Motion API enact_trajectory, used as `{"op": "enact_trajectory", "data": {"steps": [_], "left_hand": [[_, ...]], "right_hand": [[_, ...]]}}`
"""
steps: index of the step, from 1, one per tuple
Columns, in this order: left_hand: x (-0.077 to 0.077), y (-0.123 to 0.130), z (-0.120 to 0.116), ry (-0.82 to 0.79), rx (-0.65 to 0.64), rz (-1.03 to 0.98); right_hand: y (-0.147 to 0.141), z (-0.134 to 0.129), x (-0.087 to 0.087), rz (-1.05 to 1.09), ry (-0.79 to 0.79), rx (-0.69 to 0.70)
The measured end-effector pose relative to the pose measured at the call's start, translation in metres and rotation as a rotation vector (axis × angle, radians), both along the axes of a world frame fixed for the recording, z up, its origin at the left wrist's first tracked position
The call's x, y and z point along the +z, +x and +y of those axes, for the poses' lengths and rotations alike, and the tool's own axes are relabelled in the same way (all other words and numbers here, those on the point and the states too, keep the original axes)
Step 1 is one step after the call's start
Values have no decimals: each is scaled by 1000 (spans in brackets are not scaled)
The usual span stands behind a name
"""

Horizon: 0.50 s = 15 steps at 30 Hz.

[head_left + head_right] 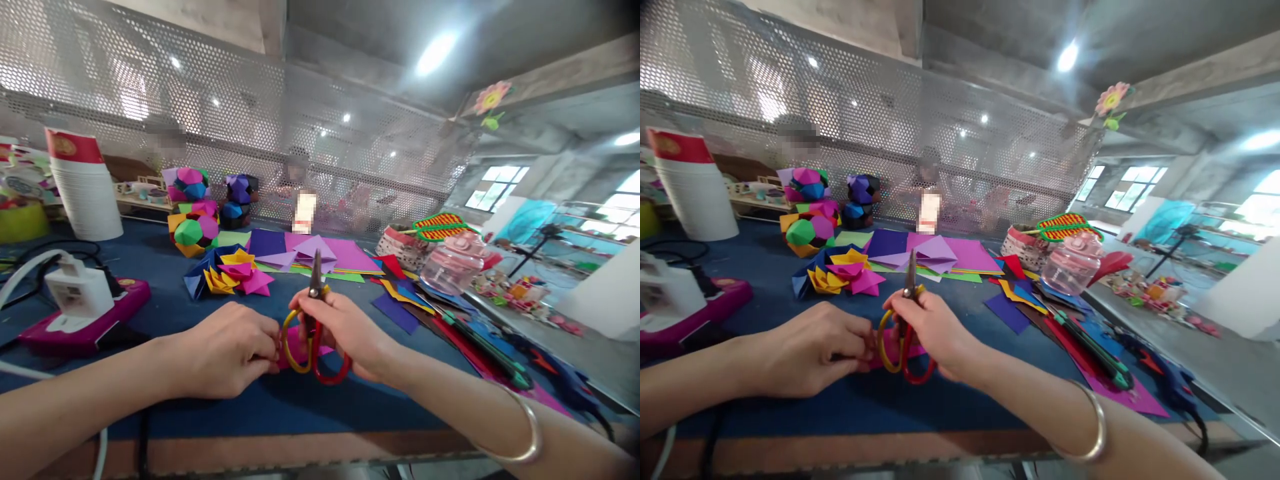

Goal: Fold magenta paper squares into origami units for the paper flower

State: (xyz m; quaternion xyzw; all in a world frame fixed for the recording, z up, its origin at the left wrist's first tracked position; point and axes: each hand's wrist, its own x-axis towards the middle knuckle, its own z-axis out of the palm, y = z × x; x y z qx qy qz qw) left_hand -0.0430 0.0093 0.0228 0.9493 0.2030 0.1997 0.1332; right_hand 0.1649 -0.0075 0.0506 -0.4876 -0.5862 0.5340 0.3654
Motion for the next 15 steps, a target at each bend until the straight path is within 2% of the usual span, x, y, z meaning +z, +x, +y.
{"op": "enact_trajectory", "data": {"steps": [5,15], "left_hand": [[0,-2,0,3,10,-1],[-5,-4,1,44,13,-14]], "right_hand": [[-5,7,-10,34,-2,-38],[20,9,-2,-45,-16,-105]]}}
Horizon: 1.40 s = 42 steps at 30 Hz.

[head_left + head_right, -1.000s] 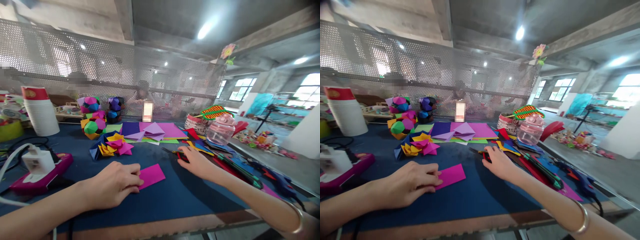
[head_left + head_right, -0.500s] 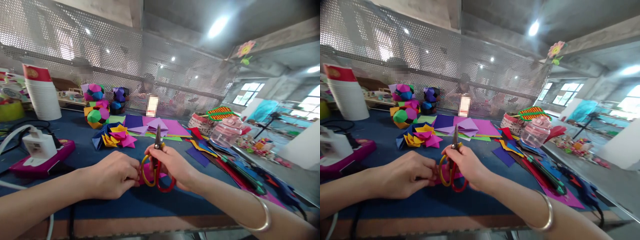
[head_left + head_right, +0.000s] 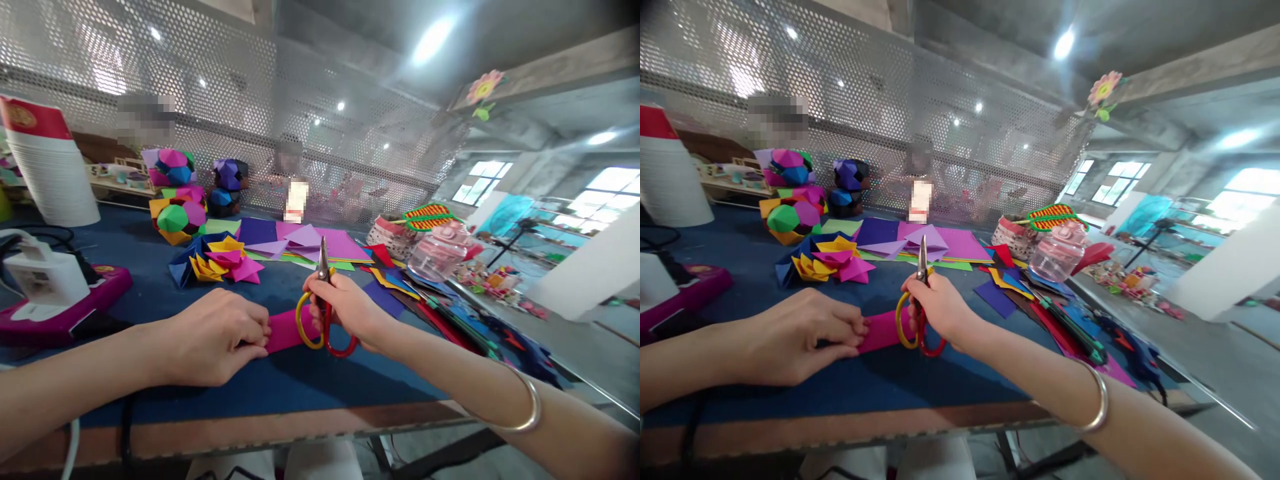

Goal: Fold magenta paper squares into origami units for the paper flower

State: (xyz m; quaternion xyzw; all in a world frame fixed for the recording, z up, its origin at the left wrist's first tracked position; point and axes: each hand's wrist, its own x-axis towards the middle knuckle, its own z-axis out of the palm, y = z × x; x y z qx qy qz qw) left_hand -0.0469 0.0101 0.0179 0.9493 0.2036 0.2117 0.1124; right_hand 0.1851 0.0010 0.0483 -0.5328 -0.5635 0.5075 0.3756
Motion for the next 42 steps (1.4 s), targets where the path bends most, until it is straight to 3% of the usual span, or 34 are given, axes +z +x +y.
{"op": "enact_trajectory", "data": {"steps": [12,21,26,35,42], "left_hand": [[-2,0,1,30,-11,0],[-1,0,18,-92,-61,-23],[-4,1,21,-124,-49,-44],[-11,-1,39,-253,-68,-75],[-17,-3,52,-389,-84,-128]], "right_hand": [[26,3,7,-144,-12,-90],[29,0,10,-143,-22,-98],[24,-2,11,-67,8,-136],[24,3,-11,55,-36,-186],[-9,-7,-12,103,-64,-142]]}}
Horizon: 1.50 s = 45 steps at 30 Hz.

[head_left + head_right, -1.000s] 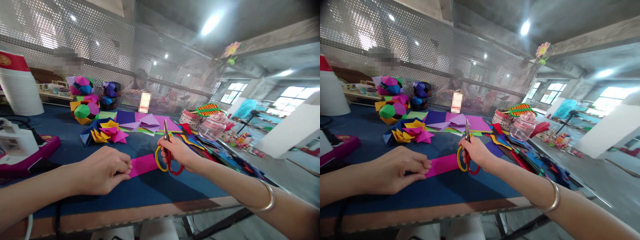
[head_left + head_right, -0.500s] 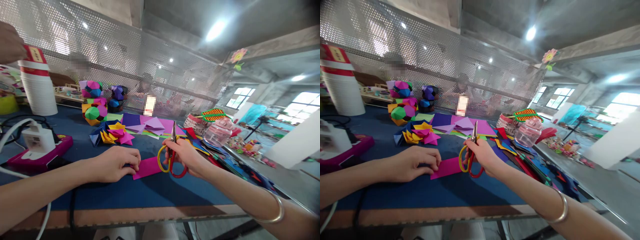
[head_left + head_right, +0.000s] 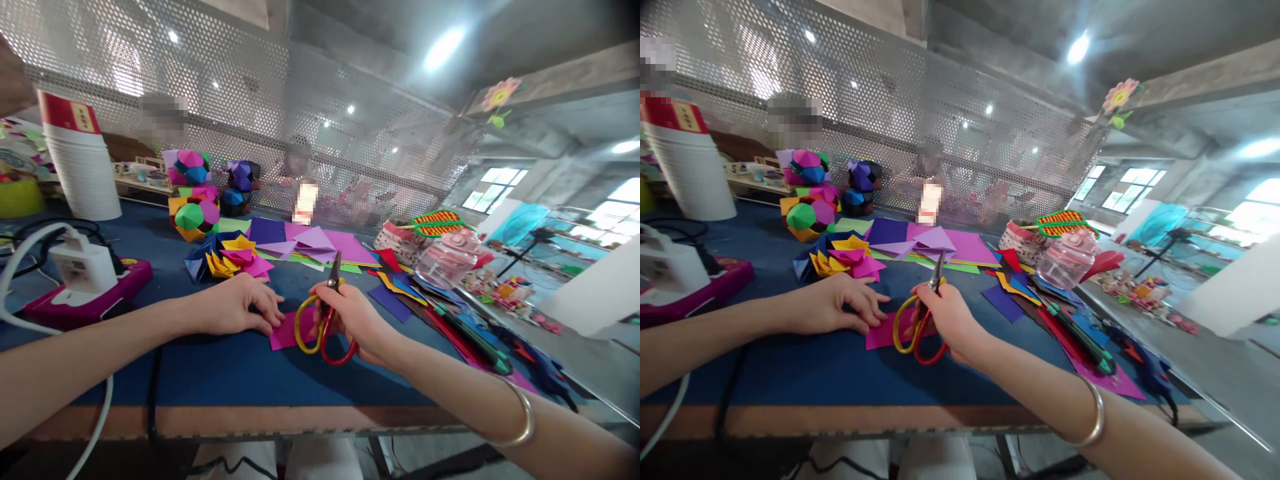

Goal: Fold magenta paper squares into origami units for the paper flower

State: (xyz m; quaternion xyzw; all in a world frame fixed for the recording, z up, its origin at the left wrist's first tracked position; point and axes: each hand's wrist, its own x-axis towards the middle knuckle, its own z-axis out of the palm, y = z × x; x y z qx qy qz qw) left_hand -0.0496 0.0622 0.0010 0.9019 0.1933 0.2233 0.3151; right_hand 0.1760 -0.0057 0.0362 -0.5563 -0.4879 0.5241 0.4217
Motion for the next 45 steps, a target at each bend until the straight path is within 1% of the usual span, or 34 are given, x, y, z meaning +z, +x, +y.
{"op": "enact_trajectory", "data": {"steps": [4,8,11,16,20,27,31,38,45], "left_hand": [[3,3,-3,-33,-21,-16],[8,4,-9,-78,-59,-18],[8,3,-9,-89,-61,-17],[0,-1,0,-100,-47,-15],[-4,-4,8,-152,-83,-10],[-2,-5,10,-233,-140,0],[-2,-4,11,-250,-151,4],[-2,-7,12,-220,-127,25],[-4,-13,13,-173,-94,63]], "right_hand": [[-21,-2,0,13,10,19],[-33,-5,-2,15,33,15],[-34,-8,-3,14,34,-4],[-27,-7,-2,11,20,-8],[-26,-5,-1,17,4,-14],[-40,-9,-1,53,-19,28],[-42,-9,0,62,-10,45],[-33,-4,-1,33,-13,75],[0,1,0,-23,-19,3]]}}
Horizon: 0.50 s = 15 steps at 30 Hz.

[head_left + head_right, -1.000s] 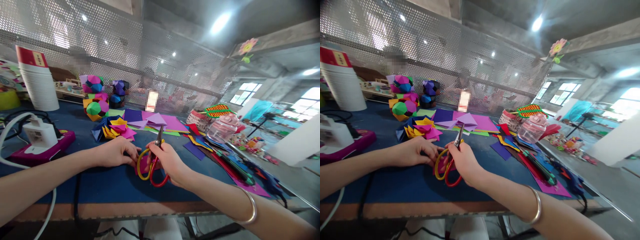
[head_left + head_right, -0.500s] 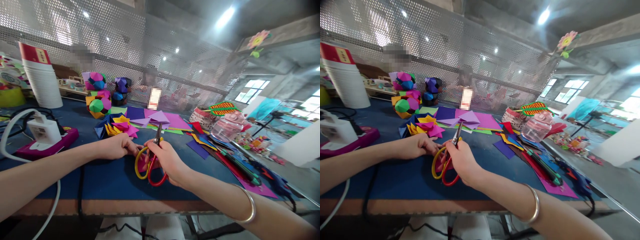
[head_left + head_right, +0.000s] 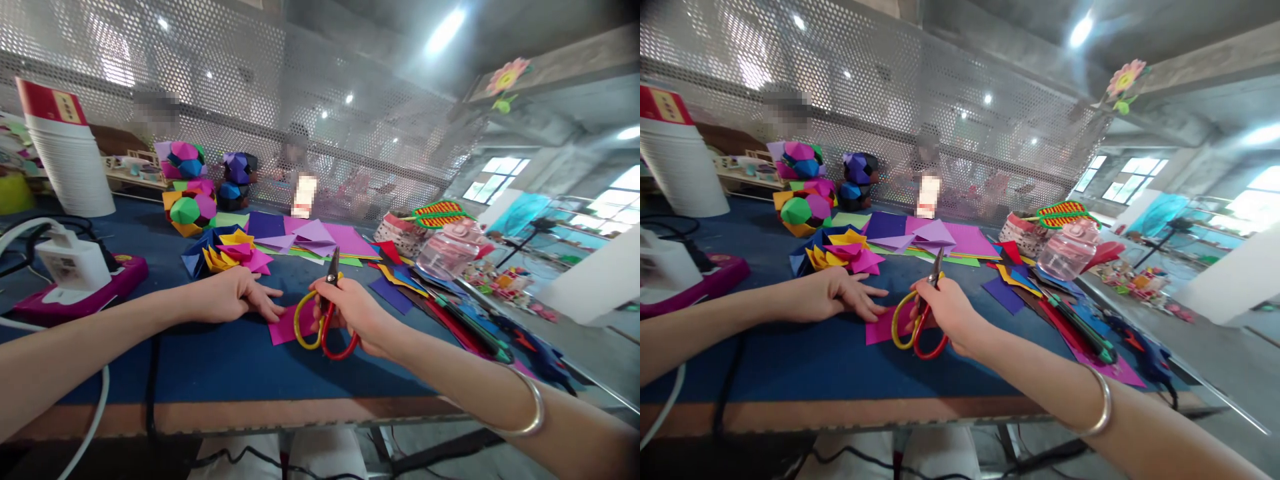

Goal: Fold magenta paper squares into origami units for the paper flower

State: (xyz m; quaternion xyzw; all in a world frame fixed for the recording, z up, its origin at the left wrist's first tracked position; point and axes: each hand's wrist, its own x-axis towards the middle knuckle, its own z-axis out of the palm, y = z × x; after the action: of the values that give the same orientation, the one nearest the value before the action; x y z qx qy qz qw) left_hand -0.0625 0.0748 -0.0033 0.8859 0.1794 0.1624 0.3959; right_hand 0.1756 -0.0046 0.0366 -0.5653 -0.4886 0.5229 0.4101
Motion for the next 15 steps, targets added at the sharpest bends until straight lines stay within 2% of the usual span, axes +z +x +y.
{"op": "enact_trajectory", "data": {"steps": [9,15], "left_hand": [[-3,-1,1,43,11,17],[-4,-1,1,71,13,13]], "right_hand": [[54,9,5,-134,9,-73],[64,12,10,-308,38,-48]]}}
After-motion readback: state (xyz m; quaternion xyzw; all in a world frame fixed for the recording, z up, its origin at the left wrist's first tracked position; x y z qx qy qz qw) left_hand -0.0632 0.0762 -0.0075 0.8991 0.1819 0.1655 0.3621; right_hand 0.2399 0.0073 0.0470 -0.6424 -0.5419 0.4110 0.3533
